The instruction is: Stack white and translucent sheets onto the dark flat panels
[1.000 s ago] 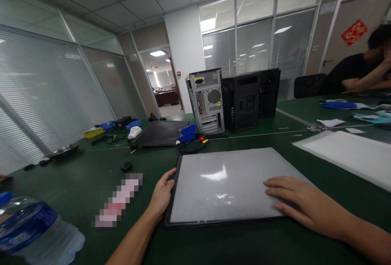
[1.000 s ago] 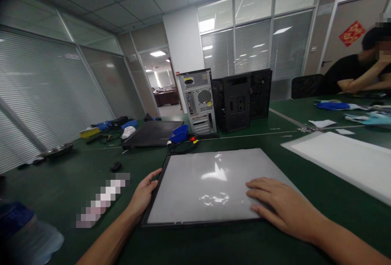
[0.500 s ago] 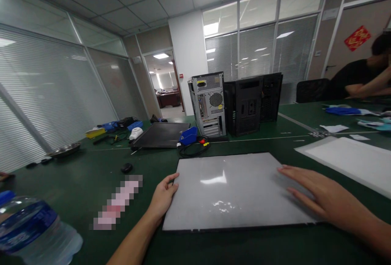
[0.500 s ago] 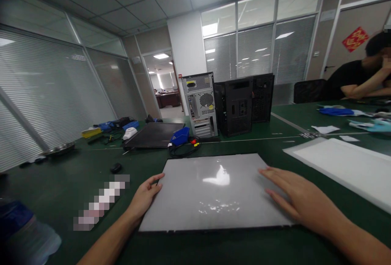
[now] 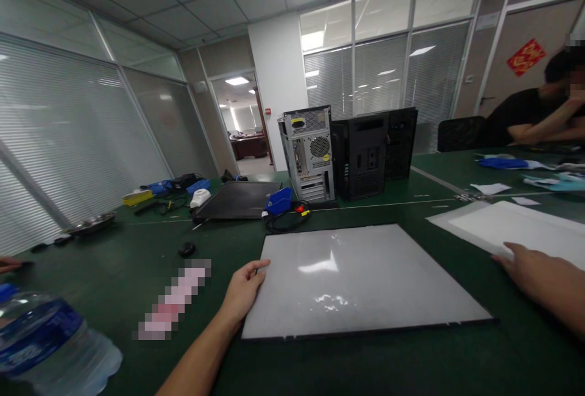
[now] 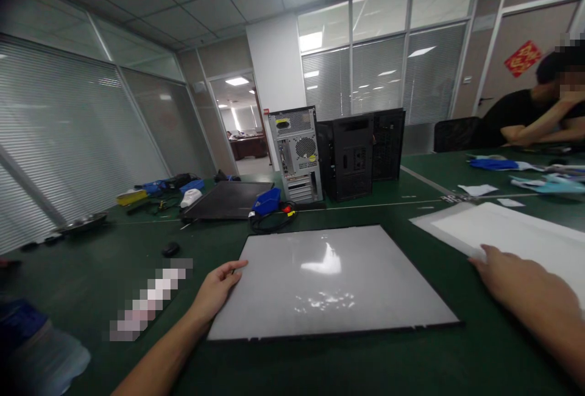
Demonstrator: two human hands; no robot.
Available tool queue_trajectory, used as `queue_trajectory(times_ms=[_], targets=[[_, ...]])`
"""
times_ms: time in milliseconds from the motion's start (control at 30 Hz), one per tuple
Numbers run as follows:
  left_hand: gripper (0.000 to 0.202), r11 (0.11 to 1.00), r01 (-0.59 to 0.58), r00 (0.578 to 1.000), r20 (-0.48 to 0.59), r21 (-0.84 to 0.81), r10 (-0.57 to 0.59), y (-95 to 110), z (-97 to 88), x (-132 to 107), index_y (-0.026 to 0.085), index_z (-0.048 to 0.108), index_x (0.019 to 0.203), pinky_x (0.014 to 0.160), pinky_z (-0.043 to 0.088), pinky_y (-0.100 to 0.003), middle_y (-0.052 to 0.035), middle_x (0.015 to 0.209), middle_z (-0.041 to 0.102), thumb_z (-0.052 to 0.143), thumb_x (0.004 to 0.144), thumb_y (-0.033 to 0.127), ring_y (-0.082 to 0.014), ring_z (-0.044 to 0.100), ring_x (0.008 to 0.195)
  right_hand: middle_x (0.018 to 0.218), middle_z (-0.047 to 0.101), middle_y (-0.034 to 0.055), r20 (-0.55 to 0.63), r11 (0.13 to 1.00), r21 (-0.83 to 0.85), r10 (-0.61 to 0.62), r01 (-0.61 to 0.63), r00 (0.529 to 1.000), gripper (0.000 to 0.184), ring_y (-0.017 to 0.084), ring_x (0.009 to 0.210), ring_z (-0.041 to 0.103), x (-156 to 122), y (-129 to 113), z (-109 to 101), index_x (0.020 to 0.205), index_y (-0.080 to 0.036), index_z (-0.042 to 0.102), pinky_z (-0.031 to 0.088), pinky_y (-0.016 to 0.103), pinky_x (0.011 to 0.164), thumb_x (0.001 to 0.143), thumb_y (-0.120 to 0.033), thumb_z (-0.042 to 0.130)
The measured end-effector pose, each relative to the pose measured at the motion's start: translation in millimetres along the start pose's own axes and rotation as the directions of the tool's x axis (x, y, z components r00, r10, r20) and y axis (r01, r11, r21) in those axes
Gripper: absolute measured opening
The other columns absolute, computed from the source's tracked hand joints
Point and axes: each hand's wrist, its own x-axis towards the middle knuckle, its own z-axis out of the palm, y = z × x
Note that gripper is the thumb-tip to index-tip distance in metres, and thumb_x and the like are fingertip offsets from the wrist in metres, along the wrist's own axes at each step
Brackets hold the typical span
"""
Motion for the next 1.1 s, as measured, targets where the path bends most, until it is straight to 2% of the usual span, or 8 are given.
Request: queue_trajectory(times_ms=[100, 167, 400, 600, 700, 833, 933, 1100], targets=[[0.048, 1.000, -0.010, 1.000, -0.002, 0.011, 0.010, 0.2, -0.2, -0.6, 0.014, 0.069, 0.110, 0.047, 0.037, -0.023, 0.0006, 0.061, 0.062, 0.071, 0.068, 0.037, -0.0121, 0.052, 0.048, 0.064, 0.064, 0.0175, 0.158, 0.950, -0.162, 0.291, -0.266, 0.944, 0.040, 0.023, 0.038, 0.053, 3.2, -35.9, -15.5, 0.093, -0.022, 0.069, 0.034, 0.037, 0.038, 0.082, -0.054, 0.047], [0.047, 1.000, -0.007, 1.000, -0.002, 0.016, 0.007, 0.3, -0.2, -0.8, 0.015, 0.069, 0.110, 0.047, 0.037, -0.023, 0.0011, 0.060, 0.061, 0.071, 0.068, 0.036, -0.0120, 0.051, 0.048, 0.071, 0.066, 0.0176, 0.149, 0.958, -0.164, 0.259, -0.235, 0.954, 0.044, 0.024, 0.044, 0.056, 4.3, -64.6, -26.1, 0.109, -0.022, 0.064, 0.034, 0.036, 0.038, 0.084, -0.052, 0.043], [0.045, 1.000, -0.010, 1.000, -0.001, 0.021, 0.010, -2.2, -0.7, 1.7, 0.016, 0.070, 0.107, 0.047, 0.037, -0.023, 0.0015, 0.059, 0.060, 0.071, 0.067, 0.036, -0.0123, 0.051, 0.048, 0.093, 0.070, 0.0114, 0.153, 0.971, -0.169, -0.146, 0.171, 0.977, 0.043, 0.026, 0.071, 0.066, -1.6, -179.0, -34.4, 0.121, -0.020, 0.057, 0.051, 0.040, 0.058, 0.091, -0.042, 0.035], [0.046, 0.999, -0.012, 1.000, -0.015, 0.040, 0.012, -1.7, -0.2, 1.9, 0.015, 0.069, 0.108, 0.046, 0.033, -0.023, 0.0056, 0.053, 0.050, 0.070, 0.067, 0.037, -0.0105, 0.045, 0.045, 0.109, 0.068, 0.0037, 0.211, 0.789, 0.204, -0.613, 0.579, 0.761, 0.033, 0.018, 0.094, 0.065, -15.7, -246.1, -40.1, 0.119, -0.028, 0.061, 0.053, 0.033, 0.083, 0.089, -0.034, 0.047], [0.050, 0.999, -0.014, 1.000, -0.022, 0.030, 0.015, -0.9, 1.0, 1.6, 0.015, 0.066, 0.113, 0.045, 0.030, -0.022, 0.0088, 0.050, 0.042, 0.069, 0.067, 0.036, -0.0085, 0.039, 0.042, 0.113, 0.066, 0.0023, 0.256, 0.752, 0.309, -0.655, 0.582, 0.711, 0.033, 0.018, 0.102, 0.062, -16.6, -249.8, -44.7, 0.120, -0.030, 0.061, 0.051, 0.034, 0.089, 0.089, -0.035, 0.049], [0.057, 0.999, 0.006, 1.000, -0.026, 0.036, -0.005, -1.3, 1.8, 2.0, 0.015, 0.064, 0.116, 0.046, 0.032, -0.022, 0.0079, 0.051, 0.046, 0.071, 0.065, 0.038, -0.0094, 0.042, 0.043, 0.112, 0.066, 0.0048, 0.191, 0.896, 0.152, -0.440, 0.416, 0.878, 0.034, 0.022, 0.102, 0.061, -7.8, -218.1, -34.8, 0.115, -0.027, 0.064, 0.050, 0.043, 0.090, 0.089, -0.041, 0.047], [0.058, 0.999, 0.018, 1.000, -0.026, 0.041, -0.017, -2.0, 1.4, 2.5, 0.015, 0.063, 0.118, 0.046, 0.034, -0.022, 0.0065, 0.053, 0.050, 0.071, 0.066, 0.040, -0.0103, 0.045, 0.044, 0.106, 0.068, 0.0064, 0.196, 0.961, 0.001, -0.270, 0.275, 0.943, 0.038, 0.025, 0.093, 0.064, -2.4, -190.1, -23.9, 0.107, -0.025, 0.068, 0.051, 0.048, 0.083, 0.089, -0.048, 0.044], [0.055, 1.000, 0.015, 1.000, -0.004, 0.024, -0.015, -2.3, 0.6, 3.0, 0.014, 0.063, 0.119, 0.047, 0.037, -0.023, 0.0031, 0.058, 0.058, 0.069, 0.069, 0.038, -0.0123, 0.052, 0.048, 0.112, 0.066, 0.0041, 0.307, 0.955, 0.071, -0.295, 0.287, 0.905, 0.041, 0.023, 0.100, 0.063, -4.1, -185.8, -20.6, 0.114, -0.026, 0.065, 0.051, 0.045, 0.088, 0.091, -0.049, 0.041]])
